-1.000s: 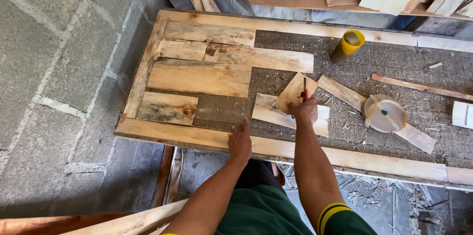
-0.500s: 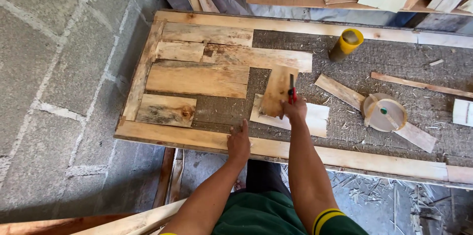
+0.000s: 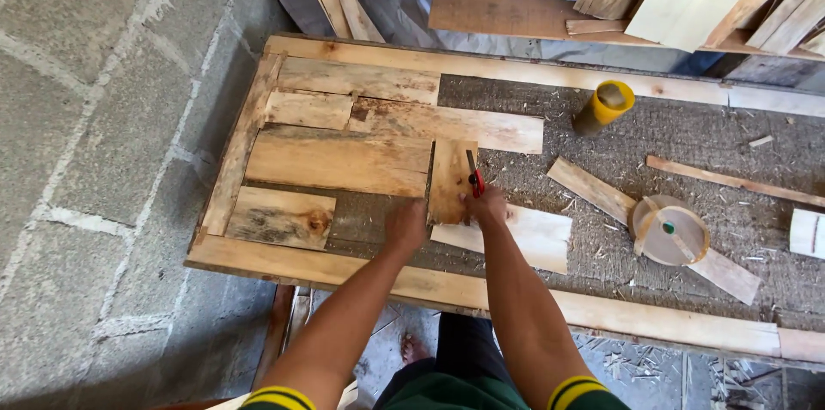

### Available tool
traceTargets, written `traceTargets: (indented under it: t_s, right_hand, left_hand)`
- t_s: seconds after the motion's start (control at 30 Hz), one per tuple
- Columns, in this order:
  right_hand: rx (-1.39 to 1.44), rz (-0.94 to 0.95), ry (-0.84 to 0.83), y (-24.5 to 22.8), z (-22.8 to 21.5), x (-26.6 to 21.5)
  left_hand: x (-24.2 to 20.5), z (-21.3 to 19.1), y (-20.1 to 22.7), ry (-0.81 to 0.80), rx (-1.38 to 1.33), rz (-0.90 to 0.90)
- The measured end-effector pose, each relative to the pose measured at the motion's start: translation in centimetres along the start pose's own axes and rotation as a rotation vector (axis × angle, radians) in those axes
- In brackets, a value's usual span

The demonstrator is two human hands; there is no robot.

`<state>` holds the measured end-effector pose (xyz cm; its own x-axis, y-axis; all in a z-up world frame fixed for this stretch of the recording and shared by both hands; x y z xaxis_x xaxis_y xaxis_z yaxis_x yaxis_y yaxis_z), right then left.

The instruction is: Cutting and fitting small wood panels together on a workbench using a utility knife.

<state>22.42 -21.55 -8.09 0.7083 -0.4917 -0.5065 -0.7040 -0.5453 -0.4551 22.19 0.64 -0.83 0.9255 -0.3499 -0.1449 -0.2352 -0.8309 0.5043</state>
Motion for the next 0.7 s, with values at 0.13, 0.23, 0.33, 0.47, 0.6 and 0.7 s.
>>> traceTargets:
  t_s: [0.13,0.23,0.33,0.47,0.6,0.7]
  right_hand:
    - [0.031,0.036,-0.013,-0.3,0.0,-0.3]
    - [-0.061,0.054,-0.009,0.2,0.4,0.4]
    - [0.001,0.034,-0.037,-0.5,-0.1,-1.0]
    - [-0.019,0.026,-0.006,0.0,0.2,-0.1]
    - [-0.039,0.011,-0.018,0.1,0.5,0.5]
    - [-0.108,0.014,-0.038,0.0,0.4,0.3]
  left_hand:
    - [6.9,1.7,-2.1,0.108,-0.052,0.107]
    - [10.5,1.9,-1.8,0.166,0.039,0.196]
    - [10.9,1.0,-0.8,-0.099,0.141,0.009]
    - [11.6,1.8,-0.7,-0.156,0.139,-0.001]
    - [12.4,3.0,-1.7,-0.172,0.174,-0.035]
    - [12.0,2.2,-1.2,-0.184,0.168,-0.027]
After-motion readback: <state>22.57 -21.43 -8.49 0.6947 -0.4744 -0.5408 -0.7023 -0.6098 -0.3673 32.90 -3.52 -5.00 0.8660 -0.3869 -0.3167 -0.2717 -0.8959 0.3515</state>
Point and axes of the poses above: each hand's wrist, its own x-axis towards the middle knuckle, its own z-axis out of the palm, y = z × x, the point moved 4 cm from there along x, towards the middle knuckle, and after that the axes turned 10 degrees about -x, right-handed, at the moved point
